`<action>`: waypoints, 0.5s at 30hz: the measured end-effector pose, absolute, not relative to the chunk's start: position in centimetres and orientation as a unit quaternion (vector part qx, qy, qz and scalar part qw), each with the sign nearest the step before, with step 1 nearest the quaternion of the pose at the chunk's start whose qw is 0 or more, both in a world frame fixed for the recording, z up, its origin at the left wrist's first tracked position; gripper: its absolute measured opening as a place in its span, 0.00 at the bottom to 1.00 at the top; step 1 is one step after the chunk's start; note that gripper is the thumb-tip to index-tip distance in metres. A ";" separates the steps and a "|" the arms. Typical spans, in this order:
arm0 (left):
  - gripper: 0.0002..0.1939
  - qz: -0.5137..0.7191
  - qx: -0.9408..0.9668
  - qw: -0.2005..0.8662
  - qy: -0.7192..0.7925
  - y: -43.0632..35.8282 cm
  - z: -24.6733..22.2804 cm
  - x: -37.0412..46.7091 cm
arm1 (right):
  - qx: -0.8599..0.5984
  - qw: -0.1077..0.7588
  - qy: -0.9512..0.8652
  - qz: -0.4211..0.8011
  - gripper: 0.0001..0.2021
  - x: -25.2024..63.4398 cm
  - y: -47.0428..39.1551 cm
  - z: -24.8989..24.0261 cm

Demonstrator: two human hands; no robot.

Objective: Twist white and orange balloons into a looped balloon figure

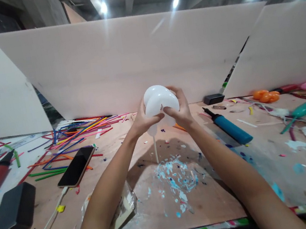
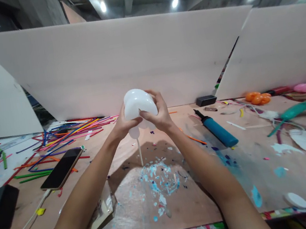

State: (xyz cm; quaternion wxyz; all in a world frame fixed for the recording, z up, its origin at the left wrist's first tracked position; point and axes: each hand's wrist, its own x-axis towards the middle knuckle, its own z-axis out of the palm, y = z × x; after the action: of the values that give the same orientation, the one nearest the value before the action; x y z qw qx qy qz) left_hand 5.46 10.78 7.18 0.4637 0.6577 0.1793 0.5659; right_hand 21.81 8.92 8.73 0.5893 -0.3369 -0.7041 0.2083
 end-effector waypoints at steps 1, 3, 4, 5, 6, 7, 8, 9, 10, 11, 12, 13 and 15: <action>0.41 0.565 0.664 0.451 0.189 10.7 7.2 5.4 | -0.337 0.589 -0.704 0.211 0.43 21.8 8.9 8.7; 0.42 0.560 0.675 0.435 0.203 10.5 7.2 5.4 | -0.348 0.593 -0.695 0.212 0.42 21.9 9.0 8.8; 0.42 0.557 0.678 0.434 0.203 10.4 7.1 5.5 | -0.356 0.596 -0.689 0.211 0.43 22.0 9.0 8.8; 0.43 0.556 0.677 0.440 0.199 10.3 7.0 5.7 | -0.363 0.598 -0.683 0.210 0.43 22.0 9.0 8.9; 0.45 0.559 0.669 0.452 0.190 10.3 6.9 5.9 | -0.368 0.602 -0.677 0.211 0.44 22.1 9.1 8.9; 0.47 0.568 0.653 0.469 0.177 10.2 6.7 6.2 | -0.370 0.606 -0.671 0.214 0.45 22.1 9.1 9.0; 0.48 0.582 0.630 0.487 0.167 10.2 6.6 6.5 | -0.370 0.610 -0.666 0.217 0.45 22.1 9.1 9.0; 0.48 0.597 0.605 0.502 0.160 10.1 6.5 6.8 | -0.368 0.616 -0.661 0.220 0.45 22.1 9.1 9.0; 0.46 0.606 0.586 0.514 0.157 10.1 6.4 7.1 | -0.366 0.623 -0.656 0.219 0.44 22.1 9.2 9.0; 0.42 0.607 0.577 0.524 0.158 10.1 6.3 7.3 | -0.365 0.629 -0.651 0.218 0.43 22.0 9.2 9.0; 0.37 0.598 0.578 0.533 0.160 10.1 6.3 7.4 | -0.365 0.633 -0.647 0.219 0.43 21.9 9.2 9.0; 0.33 0.584 0.584 0.539 0.163 10.1 6.3 7.5 | -0.366 0.633 -0.645 0.222 0.42 21.9 9.3 9.0; 0.29 0.568 0.593 0.545 0.170 10.2 6.4 7.4 | -0.364 0.631 -0.643 0.237 0.42 21.7 9.4 9.0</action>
State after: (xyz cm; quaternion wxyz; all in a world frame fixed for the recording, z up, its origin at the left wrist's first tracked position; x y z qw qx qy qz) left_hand 7.38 10.20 6.45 0.5445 0.5934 0.1703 0.5678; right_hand 21.68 9.35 8.99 0.6311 -0.3635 -0.6430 0.2368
